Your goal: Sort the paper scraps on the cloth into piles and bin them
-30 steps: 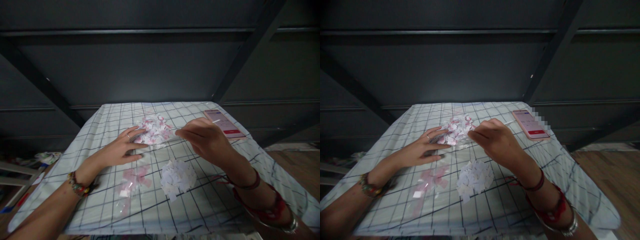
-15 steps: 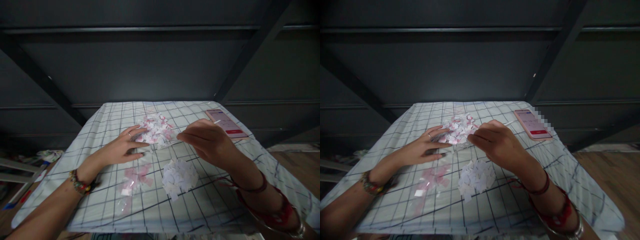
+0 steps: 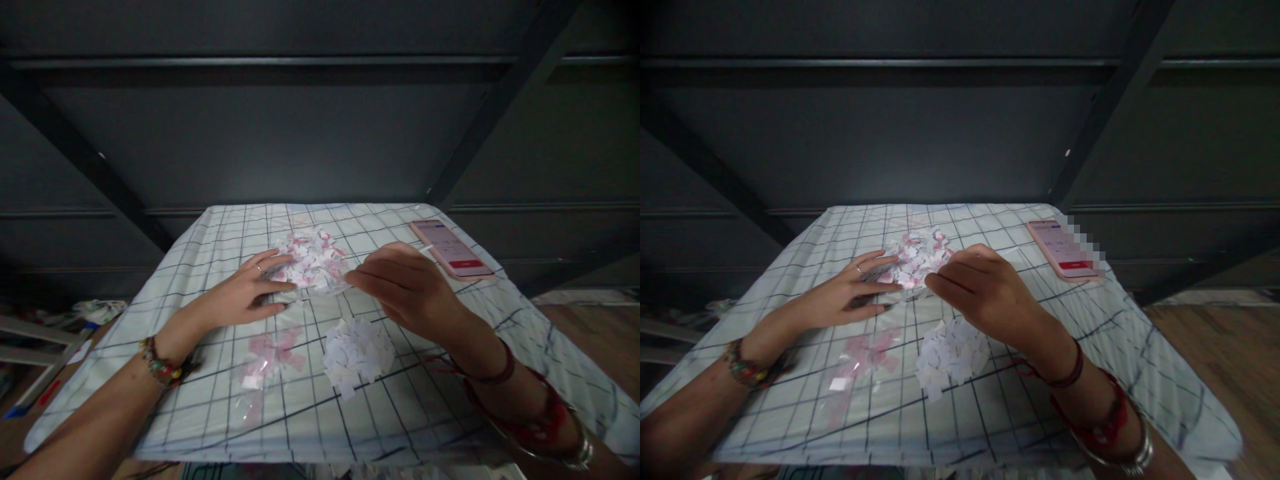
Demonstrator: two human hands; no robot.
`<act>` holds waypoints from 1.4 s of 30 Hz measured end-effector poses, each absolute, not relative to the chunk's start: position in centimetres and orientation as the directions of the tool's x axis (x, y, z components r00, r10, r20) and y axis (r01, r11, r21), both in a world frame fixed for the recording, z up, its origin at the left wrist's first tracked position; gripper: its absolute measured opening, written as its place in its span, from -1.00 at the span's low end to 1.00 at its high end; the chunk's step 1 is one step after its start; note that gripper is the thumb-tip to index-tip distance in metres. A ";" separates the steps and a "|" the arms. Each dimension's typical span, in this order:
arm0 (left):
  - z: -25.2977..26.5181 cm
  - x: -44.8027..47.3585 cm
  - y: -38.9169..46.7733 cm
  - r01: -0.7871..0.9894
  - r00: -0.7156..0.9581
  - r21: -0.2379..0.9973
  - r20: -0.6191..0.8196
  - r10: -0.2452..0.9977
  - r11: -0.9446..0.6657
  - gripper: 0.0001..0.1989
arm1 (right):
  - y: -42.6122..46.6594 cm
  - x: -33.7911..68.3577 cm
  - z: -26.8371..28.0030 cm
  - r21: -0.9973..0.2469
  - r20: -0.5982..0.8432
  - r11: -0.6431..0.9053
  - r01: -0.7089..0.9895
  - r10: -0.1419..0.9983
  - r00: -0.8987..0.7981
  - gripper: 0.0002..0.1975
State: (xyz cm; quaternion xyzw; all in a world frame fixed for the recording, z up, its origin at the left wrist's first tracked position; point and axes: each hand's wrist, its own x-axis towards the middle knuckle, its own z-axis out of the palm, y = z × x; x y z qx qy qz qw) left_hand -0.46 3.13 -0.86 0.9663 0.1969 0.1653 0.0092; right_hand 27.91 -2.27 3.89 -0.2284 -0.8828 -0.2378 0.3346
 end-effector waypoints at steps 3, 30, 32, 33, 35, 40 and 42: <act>-0.8 -0.5 3.1 0.377 0.864 0.080 0.329 0.381 -0.923 -0.66 | -2.4 27.9 3.9 0.243 0.670 0.828 0.505 0.233 -0.705 -0.77; -1.2 -0.7 3.4 0.375 0.860 0.109 0.329 0.390 -0.921 -0.67 | -1.1 31.2 4.2 0.079 0.660 0.788 0.611 0.419 -0.624 -0.77; -1.2 -0.7 3.4 0.370 0.862 0.112 0.330 0.386 -0.922 -0.67 | -1.0 31.0 4.0 0.108 0.670 0.760 0.641 0.421 -0.611 -0.76; -1.2 -0.7 3.4 0.370 0.862 0.111 0.330 0.385 -0.923 -0.67 | -1.0 30.9 4.0 0.114 0.659 0.755 0.646 0.429 -0.618 -0.75; -1.1 -0.7 3.4 0.371 0.861 0.107 0.331 0.385 -0.922 -0.67 | -0.9 30.9 3.9 0.102 0.618 0.768 0.632 0.448 -0.645 -0.75; -1.2 -0.7 3.4 0.366 0.864 0.107 0.329 0.380 -0.924 -0.68 | -1.1 31.4 4.3 0.052 0.628 0.794 0.606 0.446 -0.638 -0.78; -1.2 -0.8 3.4 0.366 0.863 0.107 0.332 0.380 -0.924 -0.68 | -1.1 31.3 4.3 0.077 0.665 0.774 0.629 0.430 -0.611 -0.78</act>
